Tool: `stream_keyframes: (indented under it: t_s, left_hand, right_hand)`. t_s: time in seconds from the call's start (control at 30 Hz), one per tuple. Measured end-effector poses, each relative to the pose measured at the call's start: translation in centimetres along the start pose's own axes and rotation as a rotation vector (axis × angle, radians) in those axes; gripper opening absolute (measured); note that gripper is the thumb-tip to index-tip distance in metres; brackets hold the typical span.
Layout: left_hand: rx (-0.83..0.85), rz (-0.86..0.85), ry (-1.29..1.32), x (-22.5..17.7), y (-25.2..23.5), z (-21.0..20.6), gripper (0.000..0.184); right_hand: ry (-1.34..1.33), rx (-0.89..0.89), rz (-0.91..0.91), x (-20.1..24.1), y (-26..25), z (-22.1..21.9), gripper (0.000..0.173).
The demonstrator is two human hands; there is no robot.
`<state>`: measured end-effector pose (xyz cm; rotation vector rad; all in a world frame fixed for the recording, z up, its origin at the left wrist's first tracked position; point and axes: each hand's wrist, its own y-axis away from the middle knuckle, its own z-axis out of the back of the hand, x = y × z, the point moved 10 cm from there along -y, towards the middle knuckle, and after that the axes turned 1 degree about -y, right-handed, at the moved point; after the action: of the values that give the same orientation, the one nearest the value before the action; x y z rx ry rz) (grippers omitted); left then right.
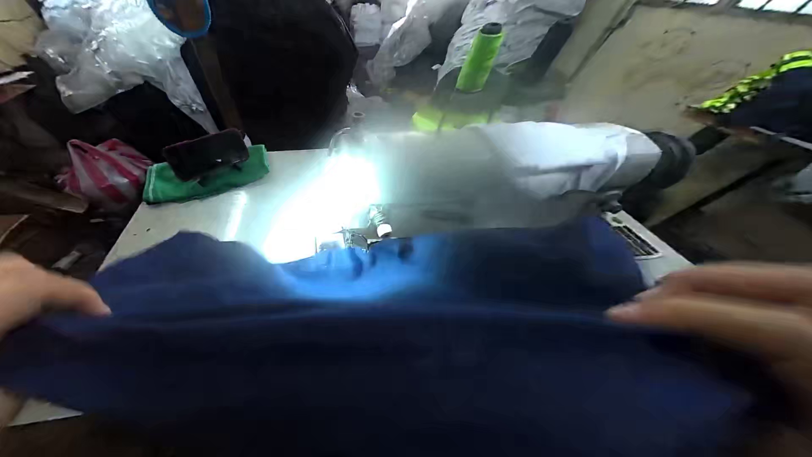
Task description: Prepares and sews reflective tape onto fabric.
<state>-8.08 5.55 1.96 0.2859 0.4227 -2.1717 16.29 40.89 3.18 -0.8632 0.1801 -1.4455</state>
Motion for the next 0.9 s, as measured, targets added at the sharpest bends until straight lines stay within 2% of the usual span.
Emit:
stream_keyframes:
  t_s: [0.03,0.07,0.1,0.13,0.17,0.2,0.23,0.27,0.33,0.4,0.47,0.57,0.63,0.7,0.77,0.9]
  left_hand:
    - [0.249,0.031,0.023,0.6,1.1,-2.2,0.021]
    - [0.489,-0.018,0.067,2.5,2.6,-4.8,0.039]
    - [0.612,-0.062,0.123,4.6,3.7,-7.3,0.057]
    - [0.633,-0.057,0.156,6.3,4.0,-9.5,0.071]
    - [0.572,-0.016,0.153,7.8,3.8,-11.6,0.082]
    - [0.458,0.038,0.108,8.9,3.2,-13.5,0.088]
    - [0.338,0.09,0.042,9.5,2.6,-15.3,0.088]
    - [0.235,0.103,-0.025,9.4,2.2,-16.8,0.084]
    - [0.124,0.1,-0.133,8.8,2.1,-19.3,0.078]
    - [0.019,0.093,-0.202,9.2,2.6,-19.9,0.075]
    - [-0.001,0.115,-0.219,10.6,3.4,-19.5,0.074]
    - [0.02,0.159,-0.216,12.4,4.3,-18.9,0.077]
    - [0.028,0.178,-0.21,12.7,4.4,-18.9,0.079]
    - [0.034,0.2,-0.218,12.9,4.0,-18.9,0.079]
    - [0.027,0.215,-0.227,13.3,3.4,-18.8,0.08]
    - [0.032,0.258,-0.232,15.6,2.0,-18.4,0.082]
  right_hand:
    - [-0.048,0.151,-0.027,0.6,0.6,-2.6,0.021]
    - [-0.09,0.307,-0.048,0.9,1.6,-5.6,0.024]
    - [-0.131,0.496,-0.061,0.9,2.8,-8.8,0.027]
    - [-0.171,0.696,-0.077,0.7,4.5,-11.9,0.029]
    - [-0.204,0.856,-0.096,0.4,6.1,-14.4,0.029]
    - [-0.229,0.918,-0.116,-0.1,7.0,-16.1,0.031]
    - [-0.22,0.875,-0.132,-0.6,7.0,-17.2,0.034]
    - [-0.168,0.761,-0.144,-1.4,6.3,-17.9,0.037]
    - [0.057,0.572,-0.213,-3.6,5.7,-19.1,0.047]
    - [0.256,0.567,-0.276,-5.8,6.7,-20.5,0.056]
    - [0.366,0.522,-0.266,-6.1,7.7,-20.7,0.061]
    - [0.364,0.394,-0.207,-3.3,7.8,-19.0,0.055]
    - [0.29,0.498,-0.234,-1.5,8.3,-19.7,0.058]
    - [0.286,0.573,-0.242,-1.8,9.0,-21.6,0.066]
    - [0.338,0.506,-0.17,-2.8,8.2,-23.0,0.072]
    - [0.265,0.503,-0.13,-4.4,4.6,-25.1,0.067]
